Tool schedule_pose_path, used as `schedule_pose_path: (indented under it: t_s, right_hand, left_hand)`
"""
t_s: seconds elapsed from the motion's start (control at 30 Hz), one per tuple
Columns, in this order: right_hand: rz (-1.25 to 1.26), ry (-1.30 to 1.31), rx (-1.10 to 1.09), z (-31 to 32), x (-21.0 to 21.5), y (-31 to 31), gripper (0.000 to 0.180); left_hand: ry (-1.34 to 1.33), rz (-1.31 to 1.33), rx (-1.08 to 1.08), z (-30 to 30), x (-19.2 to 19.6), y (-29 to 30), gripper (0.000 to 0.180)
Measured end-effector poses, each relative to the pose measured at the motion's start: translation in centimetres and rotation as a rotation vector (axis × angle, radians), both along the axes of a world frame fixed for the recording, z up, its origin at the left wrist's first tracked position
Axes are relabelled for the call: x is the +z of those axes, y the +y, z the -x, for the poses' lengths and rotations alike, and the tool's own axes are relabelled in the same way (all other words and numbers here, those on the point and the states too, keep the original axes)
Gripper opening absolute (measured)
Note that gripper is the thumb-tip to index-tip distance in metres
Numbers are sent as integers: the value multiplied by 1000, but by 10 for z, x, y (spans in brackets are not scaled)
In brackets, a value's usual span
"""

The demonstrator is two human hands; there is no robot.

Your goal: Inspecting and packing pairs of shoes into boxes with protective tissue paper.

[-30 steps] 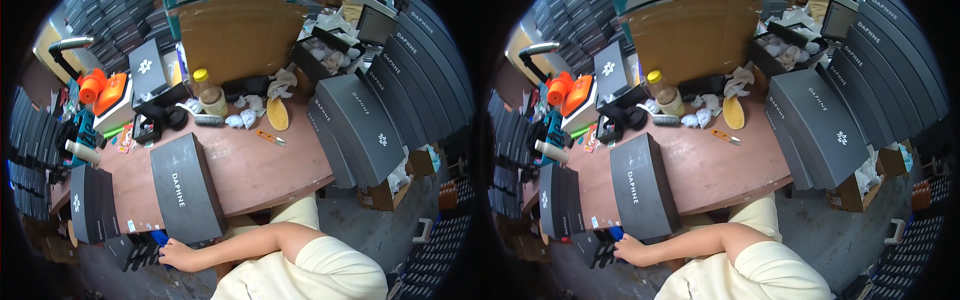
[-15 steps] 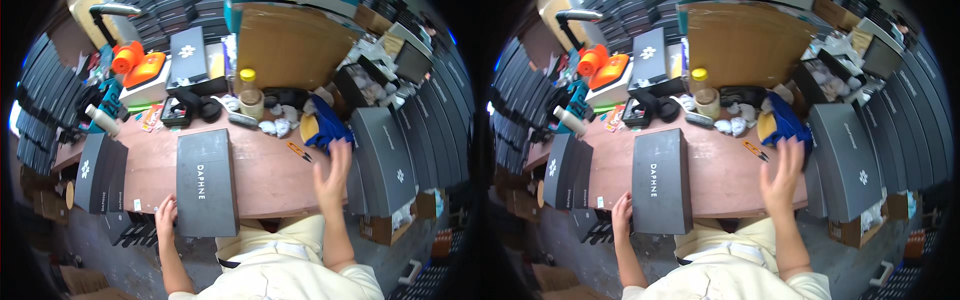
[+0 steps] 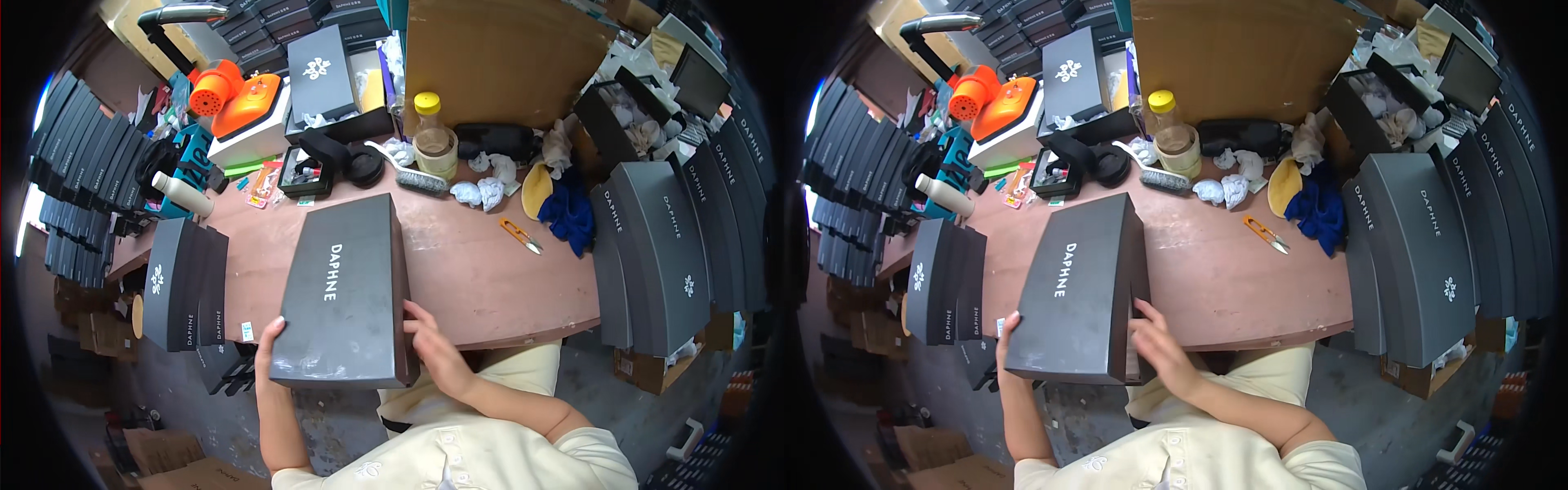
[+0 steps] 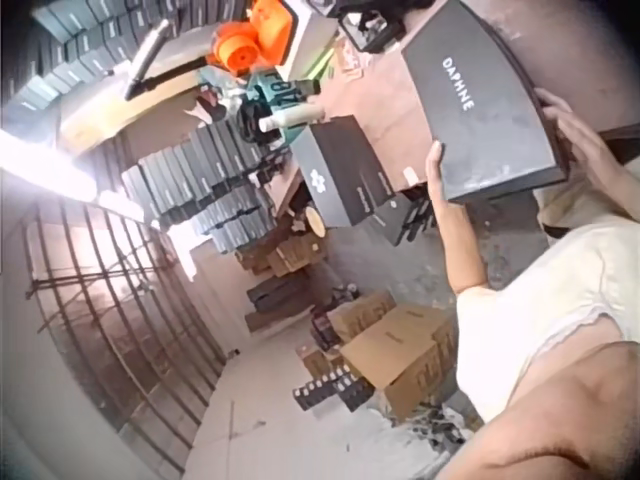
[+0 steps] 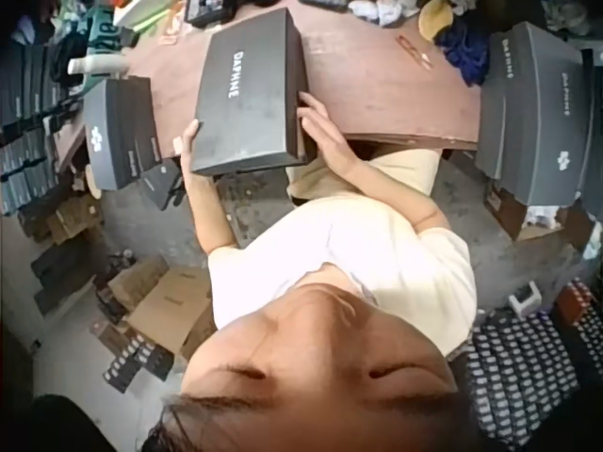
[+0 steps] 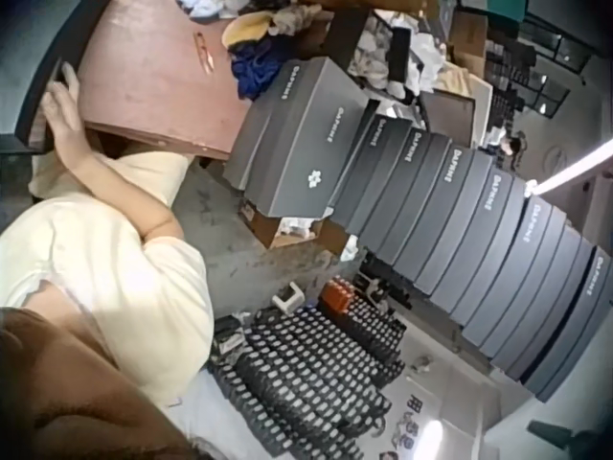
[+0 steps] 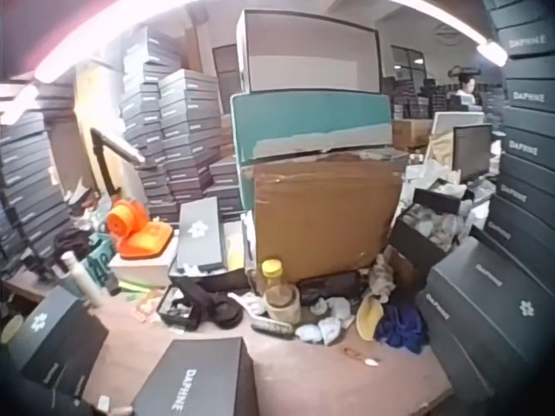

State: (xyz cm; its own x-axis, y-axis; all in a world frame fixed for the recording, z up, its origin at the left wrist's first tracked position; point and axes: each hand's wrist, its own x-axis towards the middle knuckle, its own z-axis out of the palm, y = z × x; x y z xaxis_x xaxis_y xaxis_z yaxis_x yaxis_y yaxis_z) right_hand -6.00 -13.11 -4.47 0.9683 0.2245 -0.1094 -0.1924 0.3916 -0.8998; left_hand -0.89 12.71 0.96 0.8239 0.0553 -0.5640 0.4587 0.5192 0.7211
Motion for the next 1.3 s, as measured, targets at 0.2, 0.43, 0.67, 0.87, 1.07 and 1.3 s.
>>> schedule_pose_path:
  t_s: [0.2, 0.43, 0.67, 0.87, 1.07, 1.3]
  right_hand:
    - [862, -509, 44, 4, -19, -5, 51]
    - [891, -670, -62, -7, -7, -12, 67]
    - [1146, -996, 171, -46, 15, 35, 44]
    - [212, -59, -510, -34, 2, -13, 28]
    - [719, -951, -785, -15, 52, -21, 45]
    - [1088, -748, 264, -68, 67, 26, 24]
  left_hand:
    - [-595, -228, 153, 9, 65, -35, 65]
    - [-703, -1384, 529, 23, 81, 25, 62]
    - [-313, -1797, -328, -37, -40, 47, 49]
    - [-795, -1651, -147, -40, -33, 0, 52]
    - [-1386, -1291, -1102, -16, -3, -131, 61]
    - [-1171, -1096, -1284, 25, 0, -102, 29]
